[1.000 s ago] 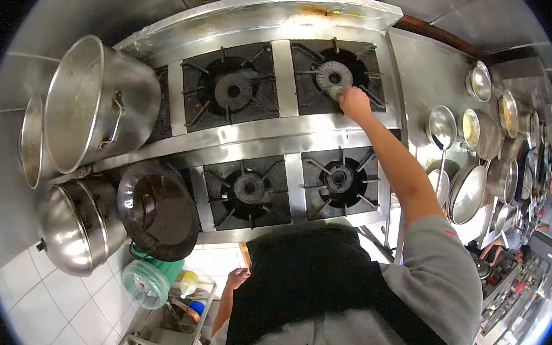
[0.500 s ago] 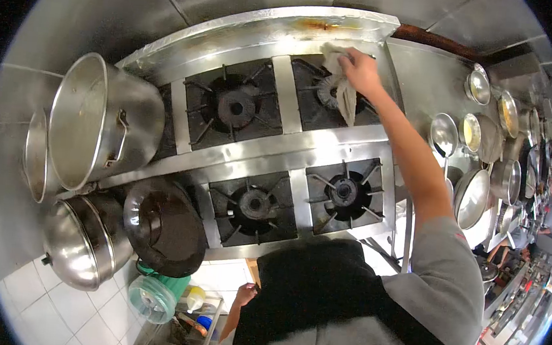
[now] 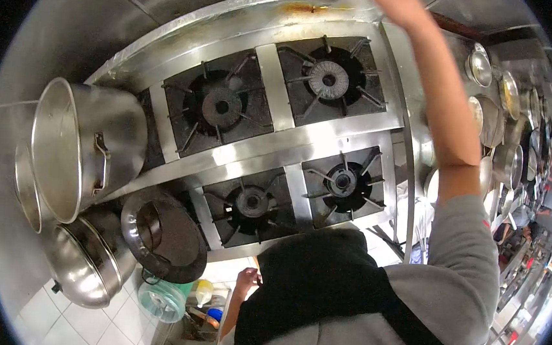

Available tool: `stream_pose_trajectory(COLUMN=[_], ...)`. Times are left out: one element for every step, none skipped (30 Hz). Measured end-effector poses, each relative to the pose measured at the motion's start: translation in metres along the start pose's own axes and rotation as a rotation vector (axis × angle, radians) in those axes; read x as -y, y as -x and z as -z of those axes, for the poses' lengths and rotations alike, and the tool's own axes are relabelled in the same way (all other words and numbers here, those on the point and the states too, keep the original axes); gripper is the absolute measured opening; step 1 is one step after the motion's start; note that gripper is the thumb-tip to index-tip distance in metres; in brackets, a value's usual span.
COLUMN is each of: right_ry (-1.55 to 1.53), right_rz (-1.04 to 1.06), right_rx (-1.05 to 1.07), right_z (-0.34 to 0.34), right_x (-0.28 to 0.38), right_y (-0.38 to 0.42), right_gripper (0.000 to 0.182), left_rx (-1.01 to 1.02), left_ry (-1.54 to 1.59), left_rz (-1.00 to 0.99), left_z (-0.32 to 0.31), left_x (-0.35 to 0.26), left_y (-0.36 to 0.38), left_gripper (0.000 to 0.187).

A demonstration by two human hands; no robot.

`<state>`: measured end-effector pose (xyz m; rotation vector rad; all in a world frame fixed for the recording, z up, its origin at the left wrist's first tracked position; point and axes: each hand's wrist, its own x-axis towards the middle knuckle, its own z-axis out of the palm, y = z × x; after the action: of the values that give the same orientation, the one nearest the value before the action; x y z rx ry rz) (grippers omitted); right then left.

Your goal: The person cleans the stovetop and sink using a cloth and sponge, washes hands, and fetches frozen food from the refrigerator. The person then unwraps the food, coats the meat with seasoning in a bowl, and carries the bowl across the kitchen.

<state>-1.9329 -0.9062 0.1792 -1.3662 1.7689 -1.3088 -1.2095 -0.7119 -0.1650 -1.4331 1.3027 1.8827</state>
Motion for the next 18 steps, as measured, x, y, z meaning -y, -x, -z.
stream_pose_trajectory(right_ry=[0.262, 0.524, 0.445, 0.521, 0.572, 0.590, 0.772, 0.951, 0.952, 0.982, 1.004, 1.033, 0.919, 0.923, 0.979, 1.089, 1.071, 1.170], right_rz=[-0.040, -0.080, 0.256, 0.165, 0.146, 0.237, 0.307, 0.371, 0.361, 0.382, 0.403, 0.435, 0.232, 0.215, 0.131, 0.165, -0.057, -0.142], right_rx=[-0.084, -0.169, -0.328, -0.284, -0.131, -0.140, -0.116, -0.086, -0.097, 0.019, 0.146, 0.193, 0.045, -0.001, 0.064, 0.148, 0.120, 0.161], right_z=[-0.022, -0.051, -0.080, -0.109, -0.134, -0.166, -0.196, -0.211, -0.203, -0.193, -0.184, -0.160, -0.142, -0.115, -0.085, -0.051, -0.031, -0.007], right_x=[-0.019, -0.041, -0.089, -0.125, -0.149, -0.179, -0.208, -0.226, -0.234, -0.242, -0.247, -0.255, -0.260, -0.267, -0.291, -0.288, -0.296, -0.320], right_y=[-0.001, -0.004, -0.013, -0.023, -0.026, -0.024, -0.018, -0.014, -0.017, -0.021, -0.023, -0.017, -0.011, -0.005, -0.006, 0.002, 0.006, 0.012], right_gripper=[0.031, 0.034, 0.031, 0.034, 0.034, 0.032, 0.032, 0.032, 0.032, 0.033, 0.033, 0.032, 0.029, 0.026, 0.022, 0.026, 0.024, 0.023], left_rx=[0.047, 0.094, 0.051, 0.031, 0.001, -0.025, -0.034, 0.052, 0.037, 0.022, 0.025, 0.003, -0.012, -0.005, -0.032, -0.063, -0.066, -0.028], left_ry=[0.330, 0.661, 0.662, 0.679, 0.615, 0.548, 0.547, 0.587, 0.537, 0.490, 0.487, 0.340, 0.190, 0.189, 0.122, 0.055, 0.056, 0.181], left_rz=[-0.062, -0.129, -0.118, -0.112, -0.101, -0.089, -0.023, -0.168, -0.091, -0.011, 0.001, -0.011, -0.032, -0.034, 0.023, 0.074, 0.070, 0.063], left_z=[0.008, 0.015, 0.017, 0.019, 0.018, 0.016, 0.015, 0.013, 0.011, 0.009, 0.006, 0.004, 0.003, 0.002, 0.001, 0.001, 0.005, 0.011], left_x=[-0.001, -0.003, -0.017, -0.018, -0.022, -0.027, -0.024, -0.010, -0.009, -0.011, -0.016, -0.019, -0.027, -0.034, -0.039, -0.042, -0.030, -0.006], left_y=[0.000, -0.002, 0.001, 0.000, 0.004, 0.008, 0.009, 0.011, 0.013, 0.015, 0.017, 0.024, 0.028, 0.026, 0.030, 0.029, 0.019, 0.010], left_gripper=[0.022, 0.024, 0.025, 0.025, 0.026, 0.027, 0.028, 0.029, 0.028, 0.028, 0.028, 0.028, 0.028, 0.028, 0.027, 0.027, 0.027, 0.026])
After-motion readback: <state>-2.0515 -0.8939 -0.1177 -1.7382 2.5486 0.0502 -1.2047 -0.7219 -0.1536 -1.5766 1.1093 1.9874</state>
